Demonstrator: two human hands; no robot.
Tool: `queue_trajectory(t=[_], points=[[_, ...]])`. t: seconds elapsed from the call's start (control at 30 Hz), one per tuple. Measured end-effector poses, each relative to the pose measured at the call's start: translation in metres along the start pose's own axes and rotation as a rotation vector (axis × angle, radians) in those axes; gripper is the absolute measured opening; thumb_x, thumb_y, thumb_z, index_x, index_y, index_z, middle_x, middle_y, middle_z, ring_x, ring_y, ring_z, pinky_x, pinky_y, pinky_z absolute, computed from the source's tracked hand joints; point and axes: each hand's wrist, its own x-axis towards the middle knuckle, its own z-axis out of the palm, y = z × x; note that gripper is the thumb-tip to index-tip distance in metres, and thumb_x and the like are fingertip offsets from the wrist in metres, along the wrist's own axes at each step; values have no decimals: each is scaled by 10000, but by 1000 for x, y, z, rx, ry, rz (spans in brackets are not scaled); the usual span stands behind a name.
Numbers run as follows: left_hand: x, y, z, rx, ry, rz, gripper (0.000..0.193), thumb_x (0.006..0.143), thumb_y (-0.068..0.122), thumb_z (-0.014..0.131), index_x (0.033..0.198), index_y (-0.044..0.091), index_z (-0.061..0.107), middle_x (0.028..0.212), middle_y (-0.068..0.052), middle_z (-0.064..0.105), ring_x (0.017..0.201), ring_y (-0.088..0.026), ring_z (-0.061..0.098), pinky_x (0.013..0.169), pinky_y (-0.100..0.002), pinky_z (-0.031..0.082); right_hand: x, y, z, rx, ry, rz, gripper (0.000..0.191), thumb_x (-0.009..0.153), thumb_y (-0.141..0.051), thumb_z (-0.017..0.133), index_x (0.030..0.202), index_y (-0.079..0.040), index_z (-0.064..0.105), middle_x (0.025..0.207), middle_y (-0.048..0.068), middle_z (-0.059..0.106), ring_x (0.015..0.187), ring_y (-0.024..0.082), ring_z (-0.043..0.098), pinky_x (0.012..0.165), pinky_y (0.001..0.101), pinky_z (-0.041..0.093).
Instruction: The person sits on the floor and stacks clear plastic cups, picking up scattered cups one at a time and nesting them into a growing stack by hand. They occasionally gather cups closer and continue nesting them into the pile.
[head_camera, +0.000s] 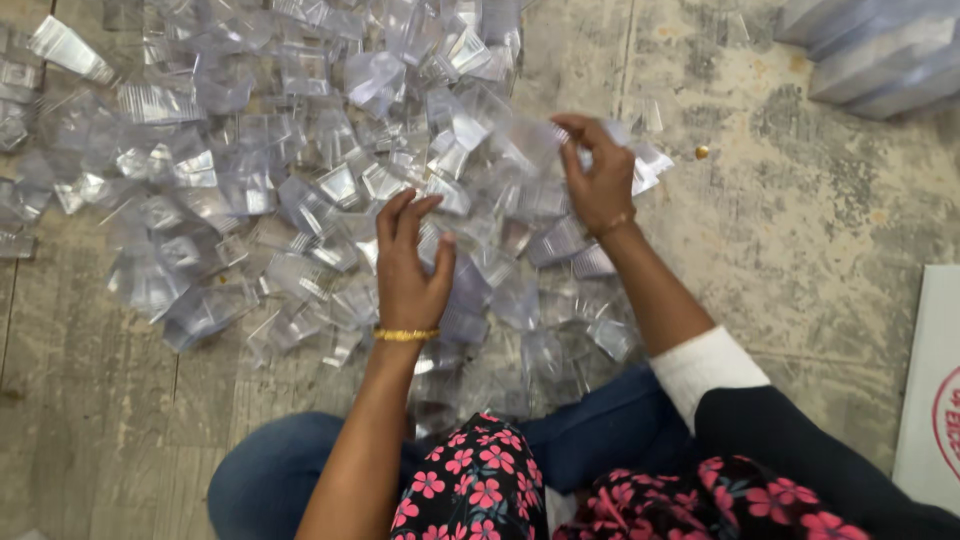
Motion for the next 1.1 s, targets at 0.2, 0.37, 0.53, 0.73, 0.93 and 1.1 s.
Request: queue_trajectory(t=[0.2, 0.37, 0.53, 0.73, 0.93, 1.1], points=[[0, 9, 8, -217, -378, 157, 780, 868, 286, 836, 1519, 102, 446, 1525, -170, 462, 1409, -357, 489, 1113, -426, 458, -73, -70, -8, 178, -172, 36, 213, 938, 47, 682, 1132, -15, 743, 1119, 109, 736, 1027, 173, 734, 928, 295, 597], [-11, 14, 13, -209, -523, 292, 838, 812, 364, 878, 1500, 96, 482, 1449, -161, 564, 1352, -349, 545, 1129, -429, 454, -95, -75, -14, 323, -105, 188, 136, 954, 29, 738, 1083, -11, 729, 1129, 62, 681, 1037, 134, 694, 921, 281, 588], [-21, 13, 11, -198, -510, 315, 751, 820, 374, 887, 1435, 99, 556, 1405, -144, 620, 1314, -341, 606, 1104, -422, 490, -111, -89, -41, 413, -222, 313, 239, 1002, -29, 674, 1237, -33, 718, 1233, 37, 703, 1162, 152, 667, 1046, 306, 538], [-32, 19, 5, -167, -481, 325, 731, 823, 383, 900, 1400, 90, 560, 1384, -138, 623, 1307, -345, 612, 1086, -426, 495, -129, -113, -51, 510, -423, 289, 614, 915, -63, 758, 1473, -80, 502, 1452, 19, 485, 1420, 181, 471, 1169, 381, 475], [-38, 28, -2, -83, -554, 413, 750, 786, 315, 899, 1403, 90, 536, 1361, -132, 623, 1274, -360, 606, 1057, -444, 495, -144, -118, -49, 487, -390, 233, 633, 893, -56, 785, 1453, -93, 491, 1458, 35, 509, 1420, 187, 490, 1143, 391, 513], [-37, 35, -2, -17, -556, 460, 738, 785, 264, 910, 1397, 92, 534, 1380, -129, 617, 1259, -374, 592, 1048, -452, 480, -151, -116, -55, 496, -329, 166, 617, 893, -12, 752, 1441, -89, 477, 1440, 40, 494, 1414, 185, 479, 1112, 380, 520]])
